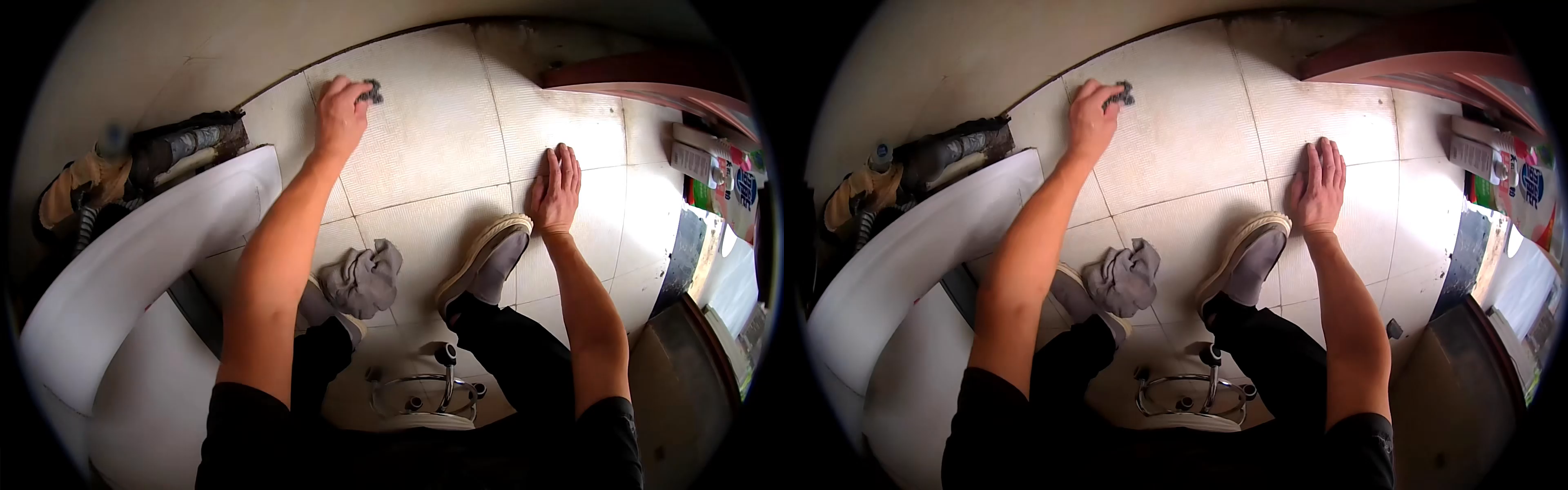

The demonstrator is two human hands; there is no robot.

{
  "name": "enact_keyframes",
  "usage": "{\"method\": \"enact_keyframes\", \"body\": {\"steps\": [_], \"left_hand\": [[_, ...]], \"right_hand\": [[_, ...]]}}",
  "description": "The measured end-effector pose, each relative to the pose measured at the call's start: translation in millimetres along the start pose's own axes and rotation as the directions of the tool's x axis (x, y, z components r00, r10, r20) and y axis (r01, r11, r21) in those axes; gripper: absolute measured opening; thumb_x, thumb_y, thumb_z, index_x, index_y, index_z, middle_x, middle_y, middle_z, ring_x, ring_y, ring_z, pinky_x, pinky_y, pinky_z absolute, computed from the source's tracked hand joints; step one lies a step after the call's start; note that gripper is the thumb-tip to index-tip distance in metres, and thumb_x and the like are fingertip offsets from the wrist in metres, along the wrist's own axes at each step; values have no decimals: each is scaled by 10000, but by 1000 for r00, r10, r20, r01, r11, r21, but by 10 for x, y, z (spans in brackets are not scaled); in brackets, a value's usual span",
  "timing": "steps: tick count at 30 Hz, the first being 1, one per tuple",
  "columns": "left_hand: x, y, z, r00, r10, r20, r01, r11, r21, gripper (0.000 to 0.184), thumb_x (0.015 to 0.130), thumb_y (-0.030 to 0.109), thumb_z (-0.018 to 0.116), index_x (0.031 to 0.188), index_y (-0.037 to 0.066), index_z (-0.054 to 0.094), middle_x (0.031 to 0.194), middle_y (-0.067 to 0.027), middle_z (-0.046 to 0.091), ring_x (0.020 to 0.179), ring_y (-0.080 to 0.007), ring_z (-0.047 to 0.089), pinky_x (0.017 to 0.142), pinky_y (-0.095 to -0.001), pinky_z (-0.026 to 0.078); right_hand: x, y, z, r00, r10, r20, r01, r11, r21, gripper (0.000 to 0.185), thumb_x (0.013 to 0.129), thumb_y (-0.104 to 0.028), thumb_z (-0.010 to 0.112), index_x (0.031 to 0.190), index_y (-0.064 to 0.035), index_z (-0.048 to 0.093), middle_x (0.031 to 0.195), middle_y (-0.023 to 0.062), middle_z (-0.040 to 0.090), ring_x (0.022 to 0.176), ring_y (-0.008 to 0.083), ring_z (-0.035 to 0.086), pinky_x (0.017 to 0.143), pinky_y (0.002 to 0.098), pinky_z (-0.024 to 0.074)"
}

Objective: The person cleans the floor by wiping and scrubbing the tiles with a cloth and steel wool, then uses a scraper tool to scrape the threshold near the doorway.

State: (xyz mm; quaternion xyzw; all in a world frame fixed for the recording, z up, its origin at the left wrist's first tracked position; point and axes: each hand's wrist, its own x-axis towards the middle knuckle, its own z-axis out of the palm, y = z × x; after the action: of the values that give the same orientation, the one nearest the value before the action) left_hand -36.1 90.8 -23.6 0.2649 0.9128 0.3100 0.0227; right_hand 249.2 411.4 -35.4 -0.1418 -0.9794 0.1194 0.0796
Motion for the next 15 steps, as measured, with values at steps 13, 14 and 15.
{"method": "enact_keyframes", "body": {"steps": [13,14,15], "left_hand": [[-697,321,167,993,16,121,-10,999,-47,289,781,-92,775,1037,42,789,953,-108,651,960,-319,637,884,-432,557],[-339,261,208,997,54,55,-50,997,-63,286,782,-80,780,1042,41,788,955,-114,655,950,-326,636,871,-429,554],[0,207,258,995,98,-16,-98,992,-75,284,784,-67,784,1047,40,787,956,-120,658,939,-333,636,857,-426,551]], "right_hand": [[20,2,-13,1000,7,-3,-7,1000,-15,571,967,-169,566,1522,-42,517,1620,204,459,1540,386,385,1296,529,268],[9,-8,-11,1000,2,-14,-3,1000,-25,568,968,-166,565,1520,-42,519,1619,204,461,1540,386,385,1296,529,269],[-6,-10,-8,1000,-4,-10,4,1000,-26,568,968,-166,565,1520,-42,519,1619,204,461,1540,386,385,1296,529,269]]}}
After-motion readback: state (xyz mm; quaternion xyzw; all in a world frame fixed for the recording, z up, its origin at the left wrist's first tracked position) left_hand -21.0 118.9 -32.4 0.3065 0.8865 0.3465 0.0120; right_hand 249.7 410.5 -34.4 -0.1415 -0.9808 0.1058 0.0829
